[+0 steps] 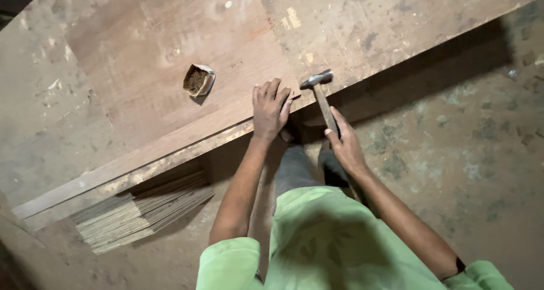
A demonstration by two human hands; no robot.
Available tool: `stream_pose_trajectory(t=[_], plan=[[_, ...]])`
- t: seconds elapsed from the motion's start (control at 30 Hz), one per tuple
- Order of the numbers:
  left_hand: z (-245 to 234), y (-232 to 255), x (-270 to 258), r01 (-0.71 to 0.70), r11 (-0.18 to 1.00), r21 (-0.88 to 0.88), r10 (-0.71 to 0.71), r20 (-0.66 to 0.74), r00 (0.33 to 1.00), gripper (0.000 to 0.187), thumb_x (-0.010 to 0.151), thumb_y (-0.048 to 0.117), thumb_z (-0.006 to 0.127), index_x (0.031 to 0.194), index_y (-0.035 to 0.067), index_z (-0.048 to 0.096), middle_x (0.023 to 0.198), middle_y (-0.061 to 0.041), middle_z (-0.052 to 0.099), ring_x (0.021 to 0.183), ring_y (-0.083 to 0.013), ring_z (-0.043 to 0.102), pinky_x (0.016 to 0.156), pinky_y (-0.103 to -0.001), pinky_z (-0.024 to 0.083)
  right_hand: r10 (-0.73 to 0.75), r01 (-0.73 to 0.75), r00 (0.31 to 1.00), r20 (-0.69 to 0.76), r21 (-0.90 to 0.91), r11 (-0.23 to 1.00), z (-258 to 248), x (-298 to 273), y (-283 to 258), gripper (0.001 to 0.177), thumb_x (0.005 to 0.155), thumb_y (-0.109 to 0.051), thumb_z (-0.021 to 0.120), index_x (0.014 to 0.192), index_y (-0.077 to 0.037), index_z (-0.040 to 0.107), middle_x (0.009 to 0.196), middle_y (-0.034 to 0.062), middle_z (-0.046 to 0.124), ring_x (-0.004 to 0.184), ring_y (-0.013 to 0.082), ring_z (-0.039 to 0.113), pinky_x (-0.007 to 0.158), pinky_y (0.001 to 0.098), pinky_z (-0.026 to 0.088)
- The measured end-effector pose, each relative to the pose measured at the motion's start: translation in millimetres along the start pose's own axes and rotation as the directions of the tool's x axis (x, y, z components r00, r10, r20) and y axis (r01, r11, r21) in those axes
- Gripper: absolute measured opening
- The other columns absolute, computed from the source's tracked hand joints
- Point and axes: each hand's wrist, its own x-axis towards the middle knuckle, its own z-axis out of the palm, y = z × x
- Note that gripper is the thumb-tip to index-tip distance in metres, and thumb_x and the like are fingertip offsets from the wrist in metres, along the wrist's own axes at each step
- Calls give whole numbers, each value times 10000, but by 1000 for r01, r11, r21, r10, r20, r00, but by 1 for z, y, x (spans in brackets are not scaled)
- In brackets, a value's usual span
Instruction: The person applies glue from a container to the edge of a wooden board, joins it to another board, and hammers nails into a wooden strip using a hammer.
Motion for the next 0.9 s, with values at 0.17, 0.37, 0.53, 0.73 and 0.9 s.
stream_pose_trajectory(t=[0.17,0.37,0.53,0.73,0.9], plan=[[-3,1,-2,25,1000,12,-25,15,1000,401,862,213,776,1236,140,654,1421,-103,540,1328,-320,480,1180,-598,320,5,-6,999,31,4,1000,1,-2,-4,593,956,-115,598,1519,-6,446,1540,222,508,1426,348,490,1165,392,361],[-3,1,-1,10,999,36,-10,-1,1000,406,880,215,769,1259,132,652,1437,-111,530,1335,-331,472,1173,-588,322,2,-2,1000,12,-5,1000,-1,0,-9,592,951,-121,594,1514,-2,454,1530,224,517,1421,347,499,1162,388,367],[-5,-2,-2,9,1000,12,-9,-4,1000,404,882,234,776,1254,136,652,1432,-105,526,1335,-325,468,1176,-597,320,17,-17,1000,-4,-29,999,3,-2,-7,598,942,-132,602,1510,-8,459,1523,221,526,1409,345,510,1161,387,370],[-1,0,-2,8,999,39,-8,4,1000,387,891,239,775,1246,137,660,1421,-107,537,1330,-325,473,1171,-596,325,33,-33,999,13,-65,997,-2,-1,-13,595,940,-132,605,1511,-31,473,1524,212,535,1420,337,504,1168,386,370],[1,2,-2,11,1000,26,-11,-8,1000,372,895,234,776,1236,134,668,1415,-105,544,1325,-322,478,1174,-595,334,250,-256,965,72,89,962,-5,-3,-16,636,942,-163,590,1559,-95,455,1519,174,563,1123,445,564,945,457,450]])
